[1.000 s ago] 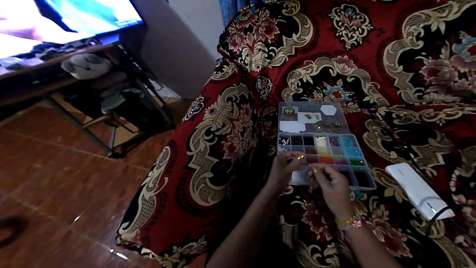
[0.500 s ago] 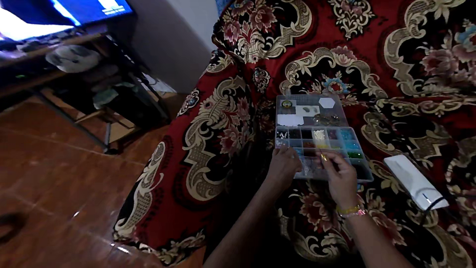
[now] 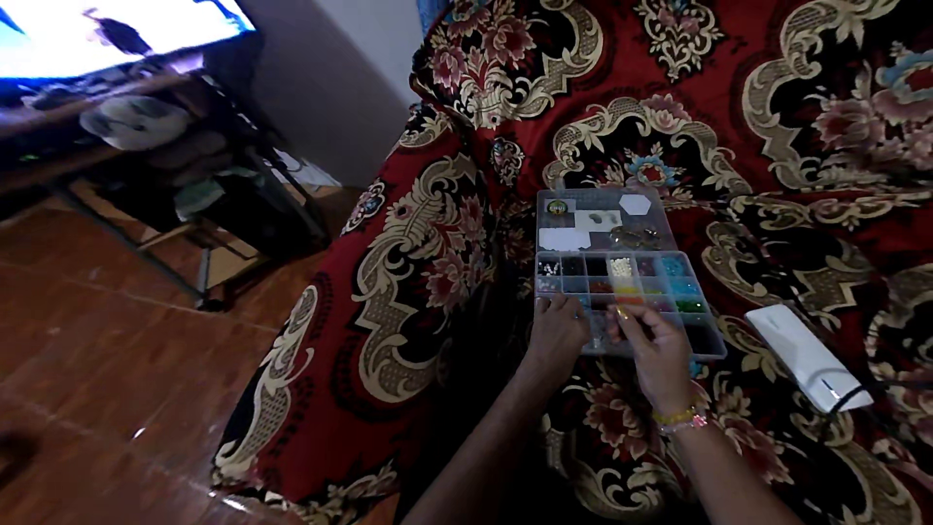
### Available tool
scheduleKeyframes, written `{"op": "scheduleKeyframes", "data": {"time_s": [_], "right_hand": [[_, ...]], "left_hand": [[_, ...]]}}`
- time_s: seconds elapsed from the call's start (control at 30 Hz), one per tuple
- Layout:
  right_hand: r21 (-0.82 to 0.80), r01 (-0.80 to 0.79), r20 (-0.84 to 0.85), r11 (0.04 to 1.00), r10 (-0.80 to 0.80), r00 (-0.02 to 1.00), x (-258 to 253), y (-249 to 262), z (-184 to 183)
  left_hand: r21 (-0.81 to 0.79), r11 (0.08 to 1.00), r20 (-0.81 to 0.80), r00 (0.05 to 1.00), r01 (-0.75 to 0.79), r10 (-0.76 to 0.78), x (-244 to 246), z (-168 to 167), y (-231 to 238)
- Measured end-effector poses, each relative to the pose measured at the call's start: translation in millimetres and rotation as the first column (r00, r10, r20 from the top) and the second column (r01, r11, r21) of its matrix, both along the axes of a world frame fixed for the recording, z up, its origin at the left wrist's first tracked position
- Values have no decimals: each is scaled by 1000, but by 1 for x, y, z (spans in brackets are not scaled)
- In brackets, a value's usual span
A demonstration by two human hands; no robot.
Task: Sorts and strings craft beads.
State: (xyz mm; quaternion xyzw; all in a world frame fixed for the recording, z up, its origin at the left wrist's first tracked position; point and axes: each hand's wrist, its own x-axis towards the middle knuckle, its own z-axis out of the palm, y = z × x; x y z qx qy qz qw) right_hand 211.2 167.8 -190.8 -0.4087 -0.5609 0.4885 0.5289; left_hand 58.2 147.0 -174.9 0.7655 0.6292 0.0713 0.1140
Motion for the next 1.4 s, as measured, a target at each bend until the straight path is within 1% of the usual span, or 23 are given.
{"op": "scheduleKeyframes", "data": {"time_s": [0.07, 0.1, 0.13, 0.17, 0.2, 0.23, 0.27, 0.3, 0.37, 0.4, 0.47, 0.5, 0.53, 0.7, 0.8, 0.93, 1.07, 1.23, 1.4], "right_hand": [[6, -5, 24, 1000, 5, 1000, 0, -1, 0], [14, -6, 32, 1000, 6, 999, 0, -1, -1], [22, -5, 38, 1000, 5, 999, 0, -1, -2], [24, -6, 43, 1000, 5, 999, 0, -2, -2], [19, -8, 51, 1000, 7, 999, -1, -3, -1], [14, -10, 62, 1000, 9, 998, -1, -4, 0], [18, -14, 71, 1000, 13, 997, -1, -5, -1], [22, -22, 77, 1000, 20, 997, -2, -5, -2], [23, -31, 77, 999, 29, 997, -3, -7, -2], [20, -34, 72, 999, 32, 997, -4, -8, -1], [22, -37, 56, 999, 36, 998, -5, -10, -2], [21, -37, 47, 999, 36, 998, -6, -10, -3], [20, -36, 37, 999, 36, 999, -6, -11, -3], [55, -31, 40, 998, 28, 999, -7, -13, -3], [71, -33, 50, 997, 29, 998, -7, -15, -4], [73, -41, 60, 996, 36, 998, -7, -16, -4], [76, -41, 61, 996, 36, 998, -7, -16, -4], [71, -40, 68, 997, 35, 997, -7, -17, -3], [62, -35, 72, 997, 31, 997, -7, -17, -2]], "left_hand": [[25, 1000, 39, 999, -6, 5, -1, -1, -1], [32, 999, 99, 995, -26, 22, -3, 1, -1], [47, 997, 186, 981, -61, 51, -4, 3, -2], [67, 991, 306, 948, -116, 90, -5, 4, -2], [65, 981, 435, 890, -182, 136, -7, 6, -3], [33, 970, 554, 812, -240, 182, -8, 6, -3], [-7, 961, 670, 712, -278, 210, -10, 4, -3], [-62, 956, 769, 597, -288, 229, -11, 4, -2], [-170, 954, 912, 327, -246, 247, -11, 4, -1], [-230, 950, 941, 202, -211, 272, -10, 5, -1], [-325, 933, 943, 23, -155, 332, -8, 6, -1], [-358, 925, 934, -36, -129, 356, -6, 5, -2], [-384, 919, 923, -72, -96, 378, -5, 4, -2], [-479, 875, 862, -149, 77, 485, -5, 7, -3], [-500, 856, 837, -178, 134, 517, -7, 3, -2], [-514, 842, 820, -193, 165, 539, -8, 0, -2], [-521, 834, 817, -176, 181, 549, -8, 0, -2], [-507, 834, 810, -210, 218, 548, -8, -2, -3], [-502, 833, 807, -218, 233, 548, -9, -3, -3]]}}
